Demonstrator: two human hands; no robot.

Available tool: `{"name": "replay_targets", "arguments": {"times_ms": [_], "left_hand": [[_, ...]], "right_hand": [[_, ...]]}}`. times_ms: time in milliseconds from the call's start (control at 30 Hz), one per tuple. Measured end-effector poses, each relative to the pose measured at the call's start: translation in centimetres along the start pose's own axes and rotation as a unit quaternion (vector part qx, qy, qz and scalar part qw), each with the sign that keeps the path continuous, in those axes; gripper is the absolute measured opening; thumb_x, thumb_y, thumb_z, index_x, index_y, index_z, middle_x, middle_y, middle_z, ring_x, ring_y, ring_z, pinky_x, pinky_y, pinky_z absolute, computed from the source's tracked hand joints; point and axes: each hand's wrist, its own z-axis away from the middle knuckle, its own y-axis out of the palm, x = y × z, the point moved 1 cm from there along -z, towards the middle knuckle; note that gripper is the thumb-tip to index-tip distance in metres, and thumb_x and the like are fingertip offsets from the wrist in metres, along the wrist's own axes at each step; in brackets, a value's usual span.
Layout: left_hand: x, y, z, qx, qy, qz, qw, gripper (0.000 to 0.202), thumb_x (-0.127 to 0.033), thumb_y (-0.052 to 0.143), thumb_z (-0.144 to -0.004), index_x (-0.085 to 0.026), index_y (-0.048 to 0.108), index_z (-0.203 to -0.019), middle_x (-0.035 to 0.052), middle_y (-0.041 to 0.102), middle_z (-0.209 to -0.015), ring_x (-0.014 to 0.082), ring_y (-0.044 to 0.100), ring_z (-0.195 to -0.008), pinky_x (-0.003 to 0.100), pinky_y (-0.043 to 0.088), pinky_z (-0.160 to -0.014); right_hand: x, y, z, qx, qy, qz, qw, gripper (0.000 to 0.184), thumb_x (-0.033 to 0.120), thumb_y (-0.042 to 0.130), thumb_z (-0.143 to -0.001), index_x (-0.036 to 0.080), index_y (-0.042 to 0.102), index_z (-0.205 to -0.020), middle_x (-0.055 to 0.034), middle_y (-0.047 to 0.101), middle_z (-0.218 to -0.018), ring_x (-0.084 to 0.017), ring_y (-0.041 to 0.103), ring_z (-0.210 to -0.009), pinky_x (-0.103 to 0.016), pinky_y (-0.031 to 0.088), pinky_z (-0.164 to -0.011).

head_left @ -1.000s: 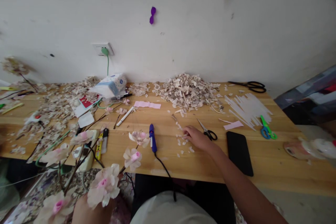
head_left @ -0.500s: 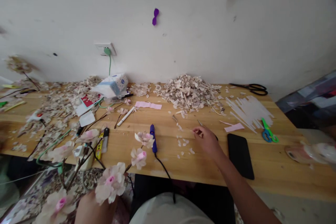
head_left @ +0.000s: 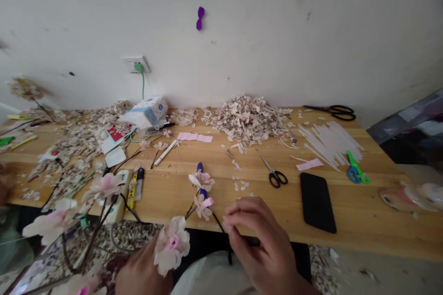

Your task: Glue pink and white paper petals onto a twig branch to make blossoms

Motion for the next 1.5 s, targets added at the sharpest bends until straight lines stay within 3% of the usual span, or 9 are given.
{"name": "replay_targets", "arguments": {"times_ms": [233, 467, 667, 833, 1100, 1500], "left_hand": [[-1.1, -0.8, -0.8, -0.001, -0.009, 0.013, 1.000, 0.038, 0.008, 0.043, -0.066, -0.020, 0.061, -0.086, 0.0001, 0.066, -0.064, 0.0172, 0.062, -0.048, 0.023, 0.048, -0.049], [-1.3, -0.7, -1.1, 0.005, -0.012, 0.024, 1.000, 0.038, 0.005, 0.046, -0.073, -0.016, 0.063, -0.100, 0.0059, 0.075, -0.088, 0.0174, 0.069, -0.059, 0.024, 0.051, -0.054], [-1.4, -0.5, -1.2, 0.008, -0.011, 0.033, 0.999, 0.040, 0.004, 0.046, -0.073, -0.017, 0.065, -0.100, 0.0039, 0.075, -0.083, 0.0176, 0.069, -0.058, 0.024, 0.052, -0.052], [-1.3, -0.1, -0.9, 0.029, -0.004, 0.023, 0.999, 0.038, 0.004, 0.047, -0.075, -0.018, 0.066, -0.100, 0.0042, 0.076, -0.088, 0.0182, 0.072, -0.064, 0.024, 0.054, -0.055], [-1.5, -0.4, -1.4, 0.015, -0.006, 0.034, 0.999, 0.037, 0.005, 0.047, -0.071, -0.018, 0.065, -0.094, 0.0029, 0.074, -0.081, 0.0174, 0.068, -0.057, 0.024, 0.051, -0.051], [-1.6, -0.1, -0.9, 0.047, -0.010, 0.049, 0.998, 0.040, 0.006, 0.050, -0.069, -0.021, 0.065, -0.095, 0.0018, 0.074, -0.083, 0.0167, 0.069, -0.061, 0.022, 0.051, -0.056]], "right_hand": [[-0.7, 0.9, 0.5, 0.001, -0.056, 0.057, 0.997, 0.035, -0.003, 0.062, -0.085, 0.021, 0.065, -0.110, -0.0048, 0.071, -0.093, -0.017, 0.064, -0.085, -0.032, 0.054, -0.077], [-0.5, 0.9, 0.2, 0.008, -0.036, 0.061, 0.997, 0.028, -0.001, 0.063, -0.085, 0.021, 0.065, -0.102, -0.0033, 0.072, -0.090, -0.016, 0.064, -0.084, -0.030, 0.054, -0.076], [-0.5, 0.9, 0.3, -0.002, -0.028, 0.104, 0.994, 0.023, 0.001, 0.063, -0.086, 0.021, 0.065, -0.098, -0.0035, 0.069, -0.087, -0.016, 0.060, -0.081, -0.031, 0.051, -0.074], [-0.8, 1.1, 0.4, 0.001, -0.025, 0.099, 0.995, 0.025, 0.001, 0.061, -0.086, 0.022, 0.063, -0.099, -0.0039, 0.070, -0.090, -0.017, 0.061, -0.083, -0.032, 0.051, -0.075], [-0.9, 1.3, 0.5, 0.014, -0.009, 0.087, 0.996, 0.025, 0.002, 0.060, -0.088, 0.022, 0.063, -0.101, -0.0035, 0.070, -0.094, -0.017, 0.062, -0.087, -0.032, 0.052, -0.078], [-0.5, 1.0, 0.9, 0.026, -0.014, 0.116, 0.993, 0.023, 0.005, 0.063, -0.089, 0.021, 0.063, -0.104, -0.0041, 0.071, -0.096, -0.018, 0.064, -0.089, -0.033, 0.053, -0.083]]}}
